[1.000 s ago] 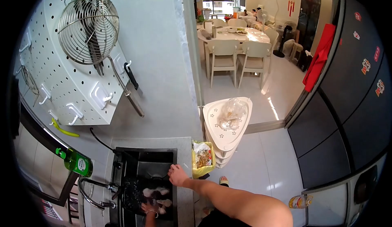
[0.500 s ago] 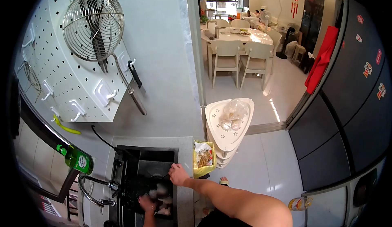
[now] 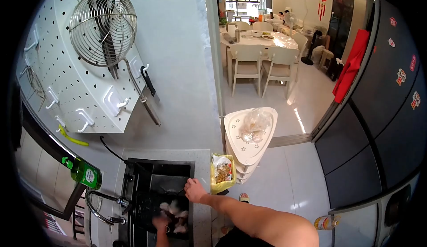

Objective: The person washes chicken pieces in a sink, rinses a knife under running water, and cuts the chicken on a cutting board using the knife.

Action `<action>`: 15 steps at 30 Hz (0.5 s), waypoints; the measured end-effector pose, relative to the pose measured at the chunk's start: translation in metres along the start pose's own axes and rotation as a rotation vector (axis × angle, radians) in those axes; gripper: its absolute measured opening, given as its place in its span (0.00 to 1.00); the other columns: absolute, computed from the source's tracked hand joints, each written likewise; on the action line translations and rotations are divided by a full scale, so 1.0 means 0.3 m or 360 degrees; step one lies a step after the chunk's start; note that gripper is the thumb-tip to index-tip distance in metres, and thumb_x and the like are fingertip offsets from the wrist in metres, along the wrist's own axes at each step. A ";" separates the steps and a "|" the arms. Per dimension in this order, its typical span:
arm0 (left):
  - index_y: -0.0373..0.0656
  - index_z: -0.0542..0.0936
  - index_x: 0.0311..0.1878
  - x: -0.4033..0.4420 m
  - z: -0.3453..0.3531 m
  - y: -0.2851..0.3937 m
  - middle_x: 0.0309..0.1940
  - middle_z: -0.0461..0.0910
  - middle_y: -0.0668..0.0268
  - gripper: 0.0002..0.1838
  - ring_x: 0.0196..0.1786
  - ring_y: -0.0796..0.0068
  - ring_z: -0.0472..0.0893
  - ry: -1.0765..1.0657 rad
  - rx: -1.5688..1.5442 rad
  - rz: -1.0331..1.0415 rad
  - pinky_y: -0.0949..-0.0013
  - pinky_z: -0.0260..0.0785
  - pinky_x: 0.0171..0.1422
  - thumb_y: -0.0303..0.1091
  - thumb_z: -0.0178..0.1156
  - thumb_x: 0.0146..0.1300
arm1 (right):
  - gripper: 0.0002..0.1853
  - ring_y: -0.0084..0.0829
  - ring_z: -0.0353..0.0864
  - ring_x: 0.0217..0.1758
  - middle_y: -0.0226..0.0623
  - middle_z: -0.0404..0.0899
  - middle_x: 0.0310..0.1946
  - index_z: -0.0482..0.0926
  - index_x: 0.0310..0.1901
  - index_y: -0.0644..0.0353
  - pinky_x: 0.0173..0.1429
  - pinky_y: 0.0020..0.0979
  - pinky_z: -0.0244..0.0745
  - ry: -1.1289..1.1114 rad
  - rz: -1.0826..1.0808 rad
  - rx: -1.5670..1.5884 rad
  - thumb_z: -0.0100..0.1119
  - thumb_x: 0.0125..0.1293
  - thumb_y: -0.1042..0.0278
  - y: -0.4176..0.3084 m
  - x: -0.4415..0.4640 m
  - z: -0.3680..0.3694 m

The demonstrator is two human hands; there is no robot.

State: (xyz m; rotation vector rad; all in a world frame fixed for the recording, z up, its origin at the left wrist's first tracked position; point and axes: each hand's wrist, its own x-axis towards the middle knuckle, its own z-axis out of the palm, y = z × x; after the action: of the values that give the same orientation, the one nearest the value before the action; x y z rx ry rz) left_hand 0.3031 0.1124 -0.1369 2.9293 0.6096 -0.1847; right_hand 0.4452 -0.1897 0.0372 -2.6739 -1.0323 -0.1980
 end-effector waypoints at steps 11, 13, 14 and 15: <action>0.42 0.80 0.40 0.053 -0.118 0.157 0.37 0.80 0.53 0.15 0.42 0.48 0.79 0.0285 -0.0741 0.0290 0.50 0.71 0.45 0.36 0.63 0.48 | 0.11 0.34 0.66 0.50 0.32 0.75 0.35 0.81 0.33 0.56 0.57 0.37 0.59 -0.0027 0.0032 0.0011 0.54 0.55 0.59 0.002 0.006 0.017; 0.43 0.80 0.40 0.013 -0.157 0.208 0.37 0.80 0.53 0.16 0.41 0.48 0.79 0.0195 -0.0543 0.0355 0.50 0.71 0.45 0.38 0.63 0.47 | 0.12 0.34 0.66 0.51 0.32 0.75 0.35 0.81 0.34 0.56 0.57 0.37 0.59 -0.0010 0.0025 0.0041 0.54 0.55 0.59 0.005 0.005 0.022; 0.43 0.80 0.39 -0.003 -0.176 0.229 0.37 0.80 0.53 0.16 0.41 0.47 0.79 0.0150 -0.0442 0.0384 0.51 0.71 0.45 0.39 0.64 0.47 | 0.12 0.34 0.66 0.51 0.32 0.75 0.35 0.81 0.34 0.56 0.57 0.37 0.59 -0.0002 0.0026 0.0054 0.53 0.55 0.59 0.005 0.004 0.022; 0.44 0.80 0.44 -0.005 -0.155 0.231 0.41 0.80 0.54 0.20 0.45 0.50 0.78 -0.0011 -0.0253 0.0389 0.53 0.70 0.48 0.44 0.63 0.48 | 0.12 0.35 0.65 0.51 0.32 0.75 0.36 0.81 0.34 0.56 0.57 0.37 0.59 0.0005 0.0027 0.0070 0.53 0.55 0.59 0.003 0.003 0.024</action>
State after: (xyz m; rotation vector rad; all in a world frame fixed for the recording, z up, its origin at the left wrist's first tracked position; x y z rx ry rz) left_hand 0.3340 0.0567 -0.0831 2.8141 0.2482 -0.1123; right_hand 0.4469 -0.1876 0.0304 -2.6413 -1.0006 -0.1741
